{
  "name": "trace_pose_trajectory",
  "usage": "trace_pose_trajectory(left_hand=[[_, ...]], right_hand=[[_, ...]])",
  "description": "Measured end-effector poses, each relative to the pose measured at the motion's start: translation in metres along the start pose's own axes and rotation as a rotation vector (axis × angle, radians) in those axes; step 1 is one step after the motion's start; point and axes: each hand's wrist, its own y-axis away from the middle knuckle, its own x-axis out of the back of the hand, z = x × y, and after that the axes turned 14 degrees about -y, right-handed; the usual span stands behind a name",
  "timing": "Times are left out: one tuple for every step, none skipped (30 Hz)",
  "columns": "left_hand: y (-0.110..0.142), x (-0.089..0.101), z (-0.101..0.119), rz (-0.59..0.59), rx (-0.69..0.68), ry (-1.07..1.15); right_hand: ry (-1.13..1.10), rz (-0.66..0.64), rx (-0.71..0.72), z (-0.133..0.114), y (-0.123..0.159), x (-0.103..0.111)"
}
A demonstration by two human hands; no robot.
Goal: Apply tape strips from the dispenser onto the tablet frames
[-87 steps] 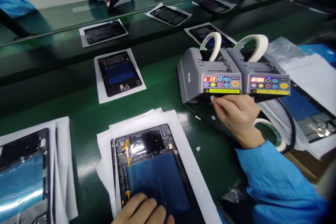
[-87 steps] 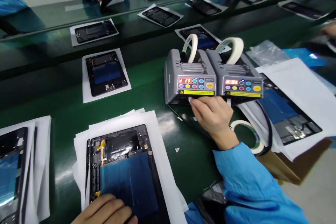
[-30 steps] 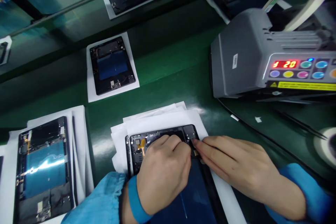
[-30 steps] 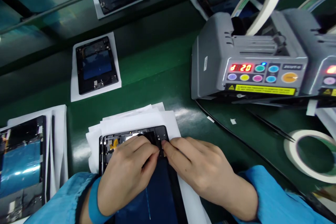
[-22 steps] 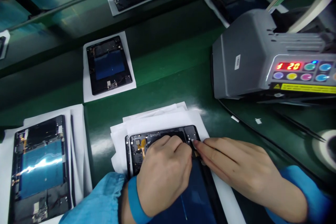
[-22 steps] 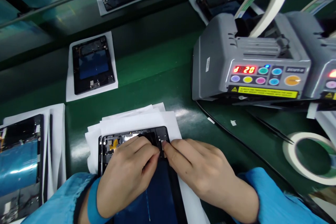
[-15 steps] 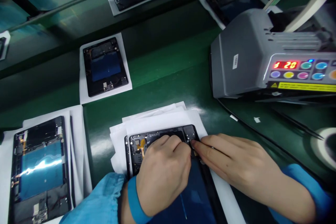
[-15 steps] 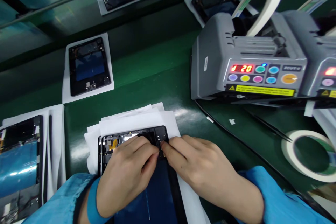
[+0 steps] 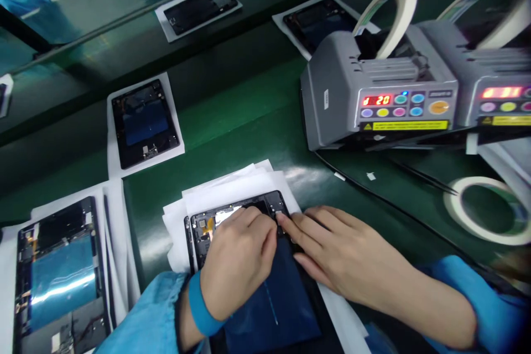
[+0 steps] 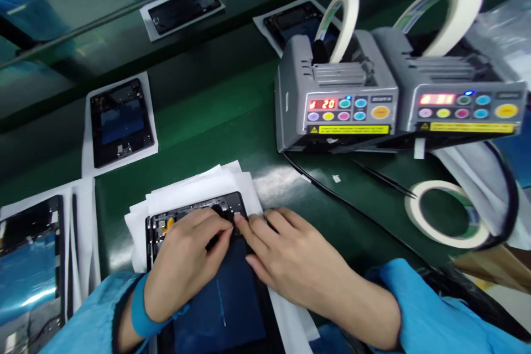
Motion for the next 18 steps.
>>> trace_pose_trajectory(left_hand=[[0.001,0.001,0.000,0.018,0.000,-0.004],[0.001,0.002,0.000,0.040,-0.012,-0.013],[0.003,0.004,0.000,0.057,-0.040,-0.036],[0.004,0.006,0.000,0.064,-0.085,-0.081],[0.006,0.008,0.001,0.058,-0.143,-0.149],[0.007,0.010,0.002,0.036,-0.206,-0.234],[0.009,0.012,0.003,0.008,-0.264,-0.329],[0.010,0.013,0.004,-0.014,-0.309,-0.422],[0.011,0.014,0.004,-0.023,-0.338,-0.503],[0.012,0.013,0.004,-0.020,-0.355,-0.564],[0.013,0.012,0.002,-0.007,-0.366,-0.608],[0.013,0.010,0.001,0.009,-0.378,-0.640],[0.014,0.008,-0.001,0.025,-0.389,-0.661],[0.014,0.006,-0.003,0.037,-0.402,-0.670],[0.014,0.005,-0.005,0.046,-0.412,-0.667],[0.013,0.004,-0.006,0.057,-0.419,-0.654],[0.012,0.003,-0.006,0.066,-0.421,-0.635],[0.011,0.003,-0.006,0.073,-0.418,-0.615]], right_hand=[[-0.045,0.026,-0.003,0.001,0.010,-0.001],[-0.083,0.077,-0.004,0.003,0.021,0.000],[-0.107,0.143,-0.005,0.006,0.034,0.002],[-0.112,0.224,-0.029,0.011,0.046,0.004],[-0.095,0.315,-0.078,0.018,0.058,0.008],[-0.055,0.405,-0.139,0.026,0.069,0.012],[0.013,0.484,-0.197,0.035,0.079,0.016],[0.109,0.552,-0.241,0.047,0.086,0.020],[0.224,0.607,-0.271,0.059,0.092,0.025],[0.345,0.648,-0.282,0.073,0.096,0.030],[0.456,0.664,-0.275,0.087,0.099,0.034],[0.541,0.668,-0.263,0.101,0.102,0.039],[0.602,0.667,-0.252,0.114,0.105,0.043],[0.642,0.664,-0.248,0.125,0.107,0.046],[0.669,0.662,-0.248,0.135,0.109,0.048],[0.687,0.663,-0.252,0.143,0.110,0.050],[0.697,0.669,-0.256,0.149,0.111,0.050],[0.700,0.674,-0.255,0.153,0.111,0.050]])
